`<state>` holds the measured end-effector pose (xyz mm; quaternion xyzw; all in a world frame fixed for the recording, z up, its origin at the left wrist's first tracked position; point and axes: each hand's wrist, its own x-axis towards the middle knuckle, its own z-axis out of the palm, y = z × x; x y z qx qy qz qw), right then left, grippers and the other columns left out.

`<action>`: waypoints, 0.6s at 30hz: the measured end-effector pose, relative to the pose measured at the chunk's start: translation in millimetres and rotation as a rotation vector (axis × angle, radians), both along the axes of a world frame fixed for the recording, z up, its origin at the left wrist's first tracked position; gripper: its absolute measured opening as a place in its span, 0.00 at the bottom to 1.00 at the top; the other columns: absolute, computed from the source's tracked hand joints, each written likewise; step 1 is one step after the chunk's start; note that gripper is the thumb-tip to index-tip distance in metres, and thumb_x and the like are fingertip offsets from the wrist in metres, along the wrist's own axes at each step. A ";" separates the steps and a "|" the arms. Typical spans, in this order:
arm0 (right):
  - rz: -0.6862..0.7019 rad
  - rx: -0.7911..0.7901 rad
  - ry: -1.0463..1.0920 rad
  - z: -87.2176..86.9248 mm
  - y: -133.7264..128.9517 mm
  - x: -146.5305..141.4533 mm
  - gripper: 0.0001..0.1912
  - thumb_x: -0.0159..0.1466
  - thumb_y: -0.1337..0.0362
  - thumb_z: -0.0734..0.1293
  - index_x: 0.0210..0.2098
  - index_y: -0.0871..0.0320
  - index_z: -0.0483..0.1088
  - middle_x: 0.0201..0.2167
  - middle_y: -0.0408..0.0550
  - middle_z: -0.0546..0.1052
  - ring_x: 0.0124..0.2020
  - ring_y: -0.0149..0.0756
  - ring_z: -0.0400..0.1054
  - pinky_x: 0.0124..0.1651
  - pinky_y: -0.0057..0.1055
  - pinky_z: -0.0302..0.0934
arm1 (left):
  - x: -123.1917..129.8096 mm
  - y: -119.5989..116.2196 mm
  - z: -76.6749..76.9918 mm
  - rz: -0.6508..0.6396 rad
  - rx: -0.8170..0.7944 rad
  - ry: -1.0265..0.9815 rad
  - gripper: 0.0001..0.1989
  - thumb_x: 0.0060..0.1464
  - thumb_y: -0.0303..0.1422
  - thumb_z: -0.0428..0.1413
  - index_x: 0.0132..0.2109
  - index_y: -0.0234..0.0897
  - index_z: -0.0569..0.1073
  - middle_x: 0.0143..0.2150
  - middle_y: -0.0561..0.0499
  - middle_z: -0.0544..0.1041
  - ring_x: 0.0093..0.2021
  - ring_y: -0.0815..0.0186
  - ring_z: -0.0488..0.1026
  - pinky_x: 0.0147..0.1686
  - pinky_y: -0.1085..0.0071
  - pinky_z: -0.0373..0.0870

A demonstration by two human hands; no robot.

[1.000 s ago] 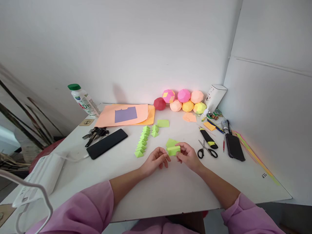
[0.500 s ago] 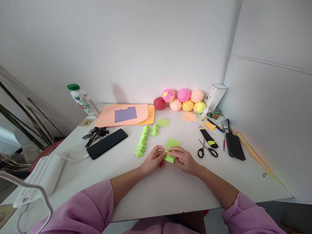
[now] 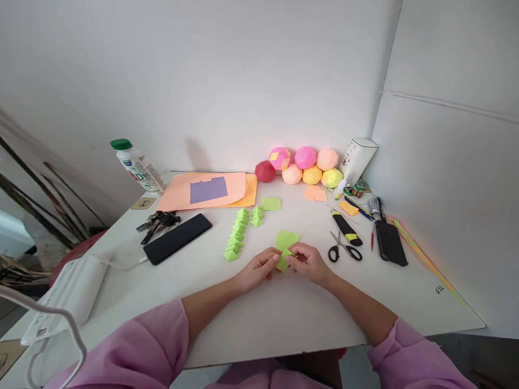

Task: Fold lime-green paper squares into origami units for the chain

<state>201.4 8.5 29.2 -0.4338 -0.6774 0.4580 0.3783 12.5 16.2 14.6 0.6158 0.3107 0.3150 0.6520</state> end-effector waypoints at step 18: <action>0.073 -0.287 0.029 -11.1 4.5 3.4 0.14 0.56 0.55 0.67 0.26 0.60 0.66 0.19 0.39 0.63 0.20 0.26 0.57 0.24 0.24 0.53 | 1.0 0.9 -13.1 0.097 -0.098 -0.144 0.12 0.53 0.41 0.53 0.40 0.39 0.64 0.30 0.56 0.62 0.28 0.73 0.61 0.25 0.77 0.61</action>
